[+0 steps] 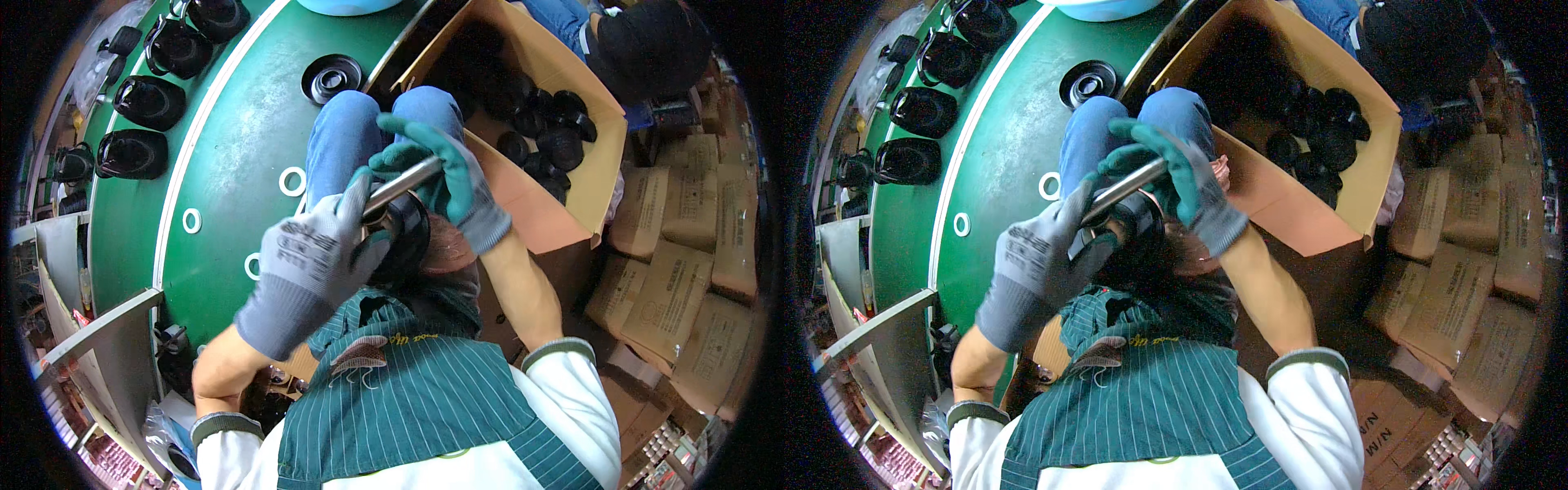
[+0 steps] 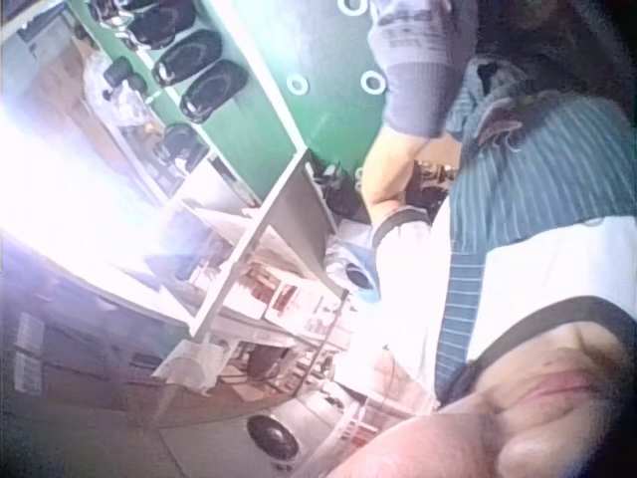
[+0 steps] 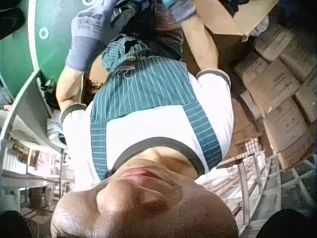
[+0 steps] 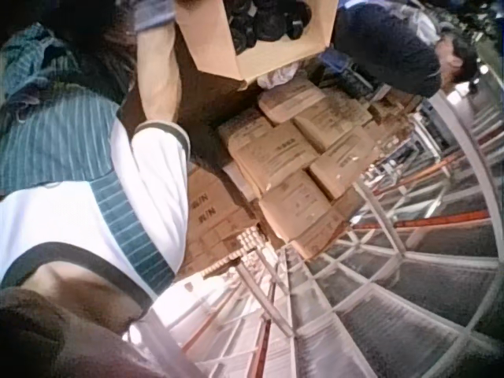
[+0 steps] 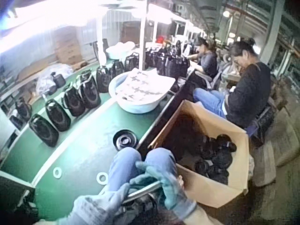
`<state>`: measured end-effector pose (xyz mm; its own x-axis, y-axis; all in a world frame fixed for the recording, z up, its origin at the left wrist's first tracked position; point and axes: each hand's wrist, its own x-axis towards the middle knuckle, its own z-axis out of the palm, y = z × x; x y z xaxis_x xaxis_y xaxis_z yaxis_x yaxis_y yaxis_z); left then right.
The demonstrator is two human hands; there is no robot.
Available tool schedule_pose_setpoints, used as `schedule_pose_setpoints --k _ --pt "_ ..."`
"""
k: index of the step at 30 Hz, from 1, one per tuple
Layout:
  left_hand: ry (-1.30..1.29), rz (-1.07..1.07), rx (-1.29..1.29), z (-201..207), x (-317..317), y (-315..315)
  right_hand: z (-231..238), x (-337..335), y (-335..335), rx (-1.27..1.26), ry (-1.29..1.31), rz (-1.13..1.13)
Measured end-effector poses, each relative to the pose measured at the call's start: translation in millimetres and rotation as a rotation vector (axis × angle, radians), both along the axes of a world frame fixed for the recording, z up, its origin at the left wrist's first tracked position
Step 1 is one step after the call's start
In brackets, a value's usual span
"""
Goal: The person assembles black electric kettles by inserting a metal rod into the base and attaching a circular lid. They repeatedly pick up kettle bodies from a box, insert the rod, and secure the lid, placing finished units on the green workbench.
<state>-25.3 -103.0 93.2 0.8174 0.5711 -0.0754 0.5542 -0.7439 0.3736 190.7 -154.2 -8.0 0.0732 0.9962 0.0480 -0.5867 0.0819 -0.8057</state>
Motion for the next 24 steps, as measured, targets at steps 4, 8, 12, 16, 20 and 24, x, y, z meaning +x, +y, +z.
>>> schedule_pose_setpoints --k 4,8,12,16,20,24 --pt "0.086 0.154 0.094 -0.9 24.8 -22.1 -24.8 19.5 23.7 -0.051 0.400 0.232" --pt "-0.283 0.055 -0.058 -29.3 4.5 9.0 -5.8 4.6 -22.6 -0.002 0.160 0.066" --pt "-0.645 -0.123 0.256 -86.5 -9.0 55.0 18.5 -6.2 -46.6 0.222 -0.323 0.114" --pt "-0.892 -0.431 0.276 -107.6 24.0 94.5 53.2 -18.4 -39.7 0.641 -0.982 0.283" --pt "-0.934 -0.641 0.061 -128.5 73.4 100.5 85.0 -50.4 -27.1 0.729 -1.268 0.691" --pt "-0.713 -0.733 -0.830 -96.9 123.1 70.2 76.1 -108.4 -5.1 0.791 -1.269 0.483"
